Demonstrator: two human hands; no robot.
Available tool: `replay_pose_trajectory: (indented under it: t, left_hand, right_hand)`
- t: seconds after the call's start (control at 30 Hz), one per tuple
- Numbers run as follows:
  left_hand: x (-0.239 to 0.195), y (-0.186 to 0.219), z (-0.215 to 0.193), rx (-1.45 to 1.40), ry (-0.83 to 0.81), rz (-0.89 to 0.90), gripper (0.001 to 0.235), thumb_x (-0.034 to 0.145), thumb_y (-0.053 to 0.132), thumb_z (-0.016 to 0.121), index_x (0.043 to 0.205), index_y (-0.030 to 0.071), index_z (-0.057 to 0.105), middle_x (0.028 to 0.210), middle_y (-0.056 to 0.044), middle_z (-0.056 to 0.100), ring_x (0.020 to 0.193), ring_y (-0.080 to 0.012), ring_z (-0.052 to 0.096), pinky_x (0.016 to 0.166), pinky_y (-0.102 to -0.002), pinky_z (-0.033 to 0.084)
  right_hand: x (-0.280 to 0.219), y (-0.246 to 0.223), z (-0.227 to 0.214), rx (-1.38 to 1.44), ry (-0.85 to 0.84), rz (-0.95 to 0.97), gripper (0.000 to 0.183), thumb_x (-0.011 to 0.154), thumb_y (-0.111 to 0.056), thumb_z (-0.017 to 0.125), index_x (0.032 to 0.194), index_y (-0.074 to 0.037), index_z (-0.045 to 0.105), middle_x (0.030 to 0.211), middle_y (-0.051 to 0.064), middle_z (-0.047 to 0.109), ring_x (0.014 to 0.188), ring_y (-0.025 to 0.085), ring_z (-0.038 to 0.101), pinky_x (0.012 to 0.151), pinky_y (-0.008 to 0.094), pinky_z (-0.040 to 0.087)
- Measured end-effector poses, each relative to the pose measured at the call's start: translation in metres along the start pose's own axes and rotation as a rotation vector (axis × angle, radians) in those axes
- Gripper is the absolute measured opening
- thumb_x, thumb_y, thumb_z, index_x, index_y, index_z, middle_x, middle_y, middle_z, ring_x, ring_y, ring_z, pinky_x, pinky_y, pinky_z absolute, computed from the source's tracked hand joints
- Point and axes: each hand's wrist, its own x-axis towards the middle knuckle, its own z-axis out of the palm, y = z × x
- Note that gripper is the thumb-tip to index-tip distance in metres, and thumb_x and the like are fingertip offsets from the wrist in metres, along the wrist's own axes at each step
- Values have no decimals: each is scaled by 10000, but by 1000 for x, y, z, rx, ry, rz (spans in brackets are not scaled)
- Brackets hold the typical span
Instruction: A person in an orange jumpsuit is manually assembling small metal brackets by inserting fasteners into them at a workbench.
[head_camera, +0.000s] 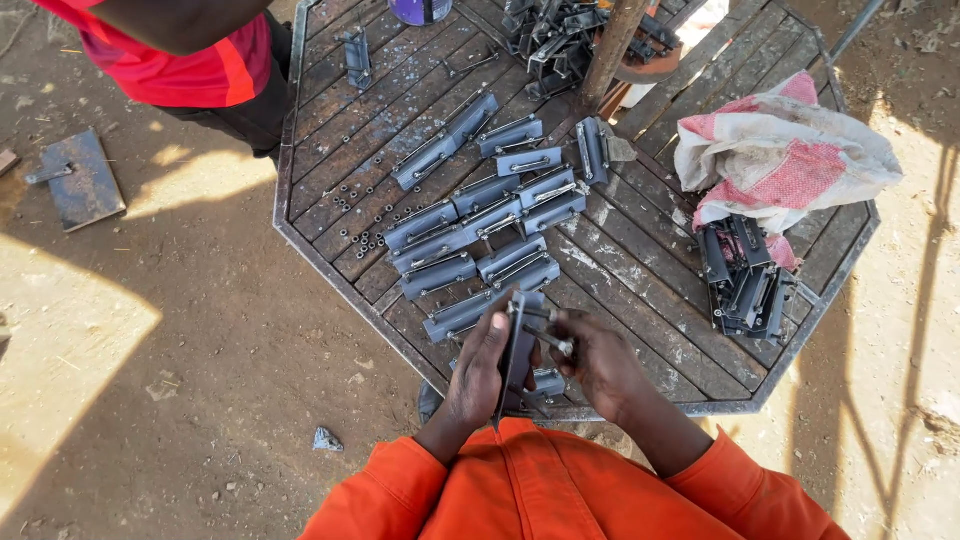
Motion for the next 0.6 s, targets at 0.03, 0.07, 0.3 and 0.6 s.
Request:
replay_pose_trajectory:
  t: [0.03,0.07,0.3,0.6]
  left_hand:
    - [2,-11,-5,1,2,1,622,1122,393,248,1582,-23,293,813,-188,675,662,-256,706,546,-379,601]
    - [4,-23,-10,-50,74,-50,646,1110,440,269,1526,-45,371,806,-210,689,636,-285,716,533,-396,616]
    - [8,-31,-11,-354,353,-142,679,1084,499,336,1399,-72,527,795,-215,677,628,-308,706,597,-473,672]
    - [3,-48,-10,-366,472,-191,649,1078,553,343,1302,-8,579,938,-265,720,806,-385,775,642,-475,689]
  right_hand:
    - [5,5,-7,-1,-2,0,276,1010,-244,612,1211,-56,586,985,115,570,778,234,523,538,297,366]
    - [10,10,-15,-11,-55,-16,279,969,-92,567,1226,12,596,1023,161,644,815,251,617,557,291,434]
    - [-26,-8,-8,-150,-209,-95,371,990,-24,541,1330,121,577,1036,295,750,705,232,698,458,249,463]
    - [-42,-14,-15,-603,-307,-385,331,897,-21,682,1211,8,781,818,185,734,675,181,642,513,267,470]
